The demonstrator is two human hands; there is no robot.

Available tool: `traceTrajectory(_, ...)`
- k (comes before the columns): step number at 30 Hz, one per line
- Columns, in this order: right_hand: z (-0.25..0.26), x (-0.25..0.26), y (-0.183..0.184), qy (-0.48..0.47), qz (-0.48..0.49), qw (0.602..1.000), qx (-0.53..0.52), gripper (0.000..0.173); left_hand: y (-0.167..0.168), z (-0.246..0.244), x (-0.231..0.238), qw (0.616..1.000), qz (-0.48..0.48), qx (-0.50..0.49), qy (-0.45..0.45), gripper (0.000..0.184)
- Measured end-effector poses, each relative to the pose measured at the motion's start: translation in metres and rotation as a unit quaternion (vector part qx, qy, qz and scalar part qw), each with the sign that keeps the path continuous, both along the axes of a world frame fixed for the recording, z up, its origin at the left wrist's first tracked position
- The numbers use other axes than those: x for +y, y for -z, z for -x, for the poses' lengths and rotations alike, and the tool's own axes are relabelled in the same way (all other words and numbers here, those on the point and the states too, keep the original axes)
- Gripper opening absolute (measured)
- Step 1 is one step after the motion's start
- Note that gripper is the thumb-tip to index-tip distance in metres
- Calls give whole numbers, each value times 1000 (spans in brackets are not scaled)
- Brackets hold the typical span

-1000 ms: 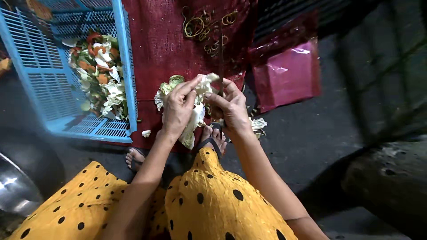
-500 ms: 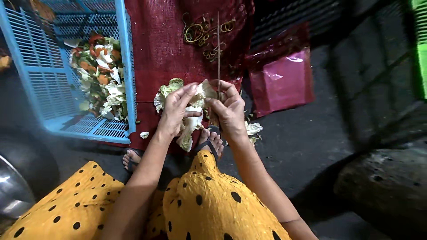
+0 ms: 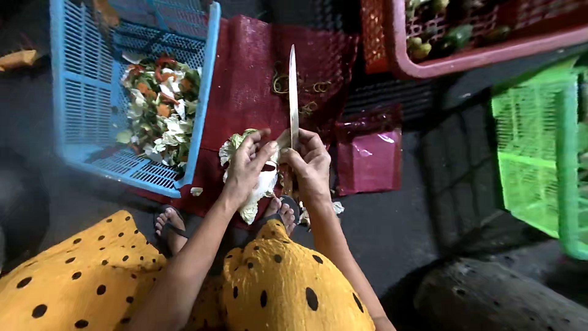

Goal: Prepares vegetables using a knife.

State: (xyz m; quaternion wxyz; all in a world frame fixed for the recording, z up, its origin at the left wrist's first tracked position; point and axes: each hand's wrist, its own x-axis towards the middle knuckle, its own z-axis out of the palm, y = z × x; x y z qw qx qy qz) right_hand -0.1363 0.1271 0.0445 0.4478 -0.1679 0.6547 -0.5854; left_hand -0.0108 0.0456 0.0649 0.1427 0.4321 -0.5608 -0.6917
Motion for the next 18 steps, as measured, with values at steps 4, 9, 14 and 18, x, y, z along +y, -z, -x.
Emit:
traceTrajectory(4,-9,-26,-4,-73,32,993,90,47,-15,-13,-20,999,-27,-10,-26,24)
traceTrajectory(9,-18,-57,-16,-128,-29,986,107,64,-42,-32,-48,989,-35,2,-145,25)
traceTrajectory(14,-34,-77,-22,-211,-8,974,81,61,-57,-55,-66,978,-60,50,-193,26)
traceTrajectory(18,-56,-89,-26,-254,-4,966,54,63,-50,-64,-61,984,37,-23,-172,28)
